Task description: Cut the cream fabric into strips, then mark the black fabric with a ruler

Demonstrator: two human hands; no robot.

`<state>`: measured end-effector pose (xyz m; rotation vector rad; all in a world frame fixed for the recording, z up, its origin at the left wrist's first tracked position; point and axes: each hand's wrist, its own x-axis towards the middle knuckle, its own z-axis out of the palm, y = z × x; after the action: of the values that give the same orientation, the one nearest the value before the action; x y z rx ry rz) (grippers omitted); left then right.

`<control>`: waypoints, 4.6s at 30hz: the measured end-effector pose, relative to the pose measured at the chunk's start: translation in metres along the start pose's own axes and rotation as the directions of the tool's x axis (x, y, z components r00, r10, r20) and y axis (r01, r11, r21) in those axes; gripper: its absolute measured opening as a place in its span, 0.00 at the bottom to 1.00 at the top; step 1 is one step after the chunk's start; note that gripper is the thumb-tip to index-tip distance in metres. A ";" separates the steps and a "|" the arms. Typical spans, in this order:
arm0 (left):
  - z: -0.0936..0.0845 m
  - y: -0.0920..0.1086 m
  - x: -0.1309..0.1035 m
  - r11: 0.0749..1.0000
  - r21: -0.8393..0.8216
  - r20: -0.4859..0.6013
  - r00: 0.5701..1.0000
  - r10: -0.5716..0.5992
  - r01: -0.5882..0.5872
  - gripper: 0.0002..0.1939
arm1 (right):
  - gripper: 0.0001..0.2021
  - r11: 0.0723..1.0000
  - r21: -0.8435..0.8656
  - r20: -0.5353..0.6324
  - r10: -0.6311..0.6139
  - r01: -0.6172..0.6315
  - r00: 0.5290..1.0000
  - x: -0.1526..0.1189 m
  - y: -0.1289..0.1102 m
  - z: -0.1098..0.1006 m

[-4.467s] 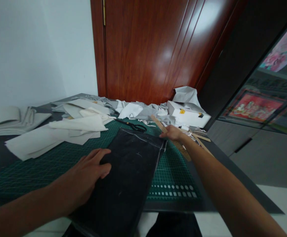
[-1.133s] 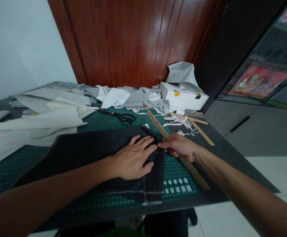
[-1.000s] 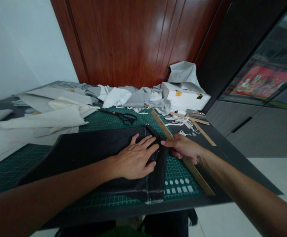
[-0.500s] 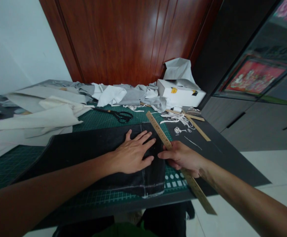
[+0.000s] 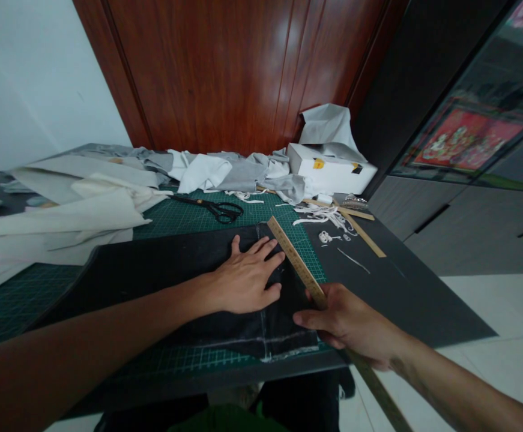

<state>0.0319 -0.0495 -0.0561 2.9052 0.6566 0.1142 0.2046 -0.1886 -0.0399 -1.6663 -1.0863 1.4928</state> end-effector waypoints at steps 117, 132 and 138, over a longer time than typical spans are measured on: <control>0.021 -0.003 0.021 0.997 0.030 -0.097 0.993 -0.065 0.069 0.37 | 0.21 0.758 -0.644 -0.196 -0.295 0.104 0.935 0.178 -0.088 -0.077; 0.021 -0.002 0.024 0.995 0.086 -0.067 0.996 0.053 -0.047 0.37 | 0.18 0.650 -0.760 -0.301 -0.375 0.017 0.877 0.190 -0.086 -0.077; 0.019 -0.004 0.025 0.996 0.077 -0.041 0.998 0.044 -0.040 0.36 | 0.14 0.610 -0.792 -0.314 -0.393 -0.011 0.864 0.177 -0.090 -0.072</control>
<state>0.0553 -0.0380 -0.0746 2.9982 0.6201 0.1604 0.2639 0.0143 -0.0310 -2.2056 -1.6935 0.3690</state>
